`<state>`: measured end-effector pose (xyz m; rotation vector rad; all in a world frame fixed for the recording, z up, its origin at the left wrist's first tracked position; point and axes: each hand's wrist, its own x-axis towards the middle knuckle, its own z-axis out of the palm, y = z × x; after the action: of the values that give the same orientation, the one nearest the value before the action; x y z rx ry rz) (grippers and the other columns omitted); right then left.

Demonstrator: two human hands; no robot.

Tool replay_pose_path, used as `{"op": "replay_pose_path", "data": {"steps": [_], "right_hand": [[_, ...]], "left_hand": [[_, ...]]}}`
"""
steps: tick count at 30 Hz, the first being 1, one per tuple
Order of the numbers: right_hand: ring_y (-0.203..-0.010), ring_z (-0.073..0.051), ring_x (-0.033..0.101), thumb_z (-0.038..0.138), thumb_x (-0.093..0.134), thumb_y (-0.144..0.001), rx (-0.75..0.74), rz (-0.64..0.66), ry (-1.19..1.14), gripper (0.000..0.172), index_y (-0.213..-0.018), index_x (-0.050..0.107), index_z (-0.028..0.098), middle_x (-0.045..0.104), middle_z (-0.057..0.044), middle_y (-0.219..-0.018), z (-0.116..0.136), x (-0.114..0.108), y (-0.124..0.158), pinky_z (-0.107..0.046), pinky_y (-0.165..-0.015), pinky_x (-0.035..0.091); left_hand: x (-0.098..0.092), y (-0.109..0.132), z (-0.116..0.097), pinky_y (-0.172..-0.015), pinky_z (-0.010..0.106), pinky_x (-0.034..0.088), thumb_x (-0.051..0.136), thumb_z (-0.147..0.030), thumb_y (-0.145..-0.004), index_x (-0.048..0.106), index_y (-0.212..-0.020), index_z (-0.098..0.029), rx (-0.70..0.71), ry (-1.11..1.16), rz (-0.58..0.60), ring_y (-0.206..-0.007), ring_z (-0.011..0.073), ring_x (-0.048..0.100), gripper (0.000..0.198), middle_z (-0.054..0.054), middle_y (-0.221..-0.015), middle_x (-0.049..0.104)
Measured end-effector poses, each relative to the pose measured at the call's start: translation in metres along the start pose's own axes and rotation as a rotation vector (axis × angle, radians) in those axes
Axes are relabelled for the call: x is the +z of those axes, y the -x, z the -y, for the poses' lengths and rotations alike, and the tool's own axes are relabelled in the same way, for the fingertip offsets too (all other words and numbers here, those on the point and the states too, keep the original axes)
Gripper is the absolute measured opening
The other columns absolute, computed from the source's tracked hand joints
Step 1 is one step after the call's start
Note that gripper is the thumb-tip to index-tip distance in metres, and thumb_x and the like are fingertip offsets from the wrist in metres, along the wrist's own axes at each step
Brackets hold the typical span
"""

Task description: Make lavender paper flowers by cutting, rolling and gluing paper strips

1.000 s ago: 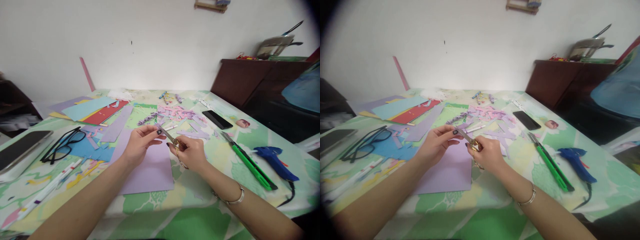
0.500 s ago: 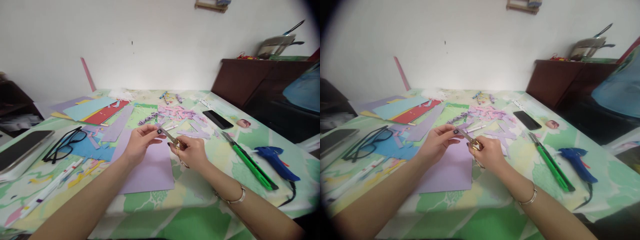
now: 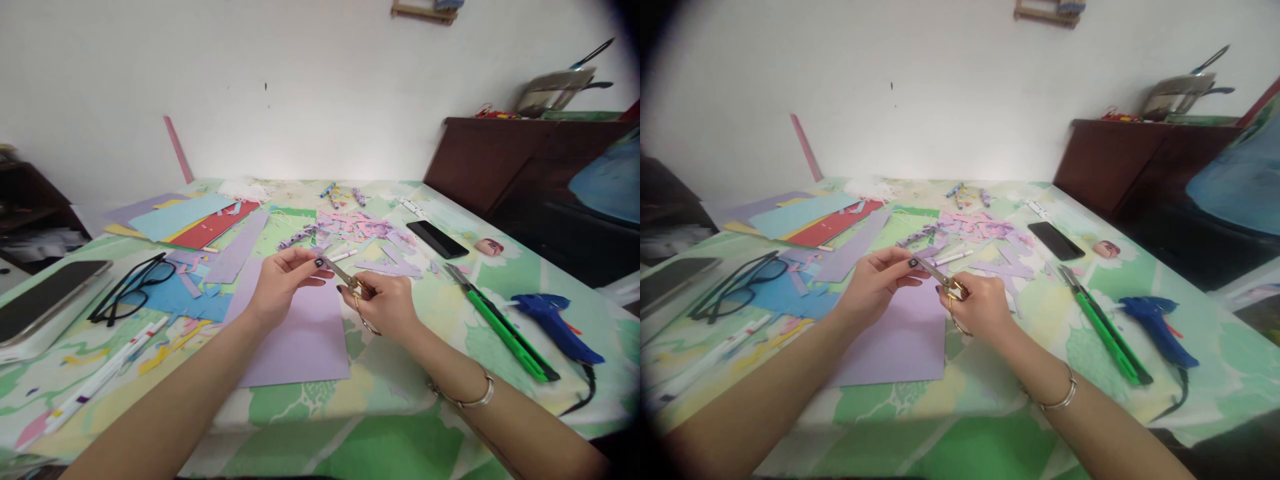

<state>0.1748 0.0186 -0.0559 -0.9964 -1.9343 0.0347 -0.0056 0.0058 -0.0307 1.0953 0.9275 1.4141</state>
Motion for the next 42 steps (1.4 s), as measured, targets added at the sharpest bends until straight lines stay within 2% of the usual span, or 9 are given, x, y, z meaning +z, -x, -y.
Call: {"op": "replay_pose_path", "data": {"steps": [9, 34, 42], "right_hand": [[-0.040, -0.007, 0.034, 0.031, 0.064, -0.073, -0.006, 0.005, 0.010, 0.026, -0.054, 0.051, 0.019, 0.041, 0.007, -0.041, 0.0012, 0.0011, 0.0008, -0.020, -0.043, 0.028], [-0.039, -0.006, 0.035, 0.030, 0.065, -0.071, -0.013, 0.024, 0.026, 0.030, -0.049, 0.047, 0.019, 0.040, 0.007, -0.040, -0.0022, -0.0007, -0.0011, -0.020, -0.042, 0.026], [-0.039, -0.006, 0.033, 0.030, 0.065, -0.070, 0.020, 0.069, 0.015, 0.033, -0.047, 0.044, 0.019, 0.038, 0.007, -0.039, -0.0021, -0.0015, -0.0022, -0.021, -0.042, 0.025]], "left_hand": [[0.0011, 0.0005, 0.0003, -0.064, 0.027, 0.053, 0.075, -0.025, -0.068, 0.068, -0.077, -0.015, -0.011, -0.053, -0.006, -0.070, 0.0195, 0.070, 0.016, 0.004, -0.072, 0.072], [-0.0028, -0.0021, 0.0013, -0.064, 0.027, 0.054, 0.073, -0.023, -0.069, 0.068, -0.075, -0.015, 0.024, -0.050, -0.005, -0.071, 0.0180, 0.070, 0.011, 0.003, -0.070, 0.071], [-0.0030, -0.0032, 0.0008, -0.062, 0.025, 0.054, 0.074, -0.022, -0.068, 0.067, -0.073, -0.015, 0.013, -0.050, 0.000, -0.068, 0.0164, 0.069, 0.012, 0.003, -0.069, 0.071]]}}
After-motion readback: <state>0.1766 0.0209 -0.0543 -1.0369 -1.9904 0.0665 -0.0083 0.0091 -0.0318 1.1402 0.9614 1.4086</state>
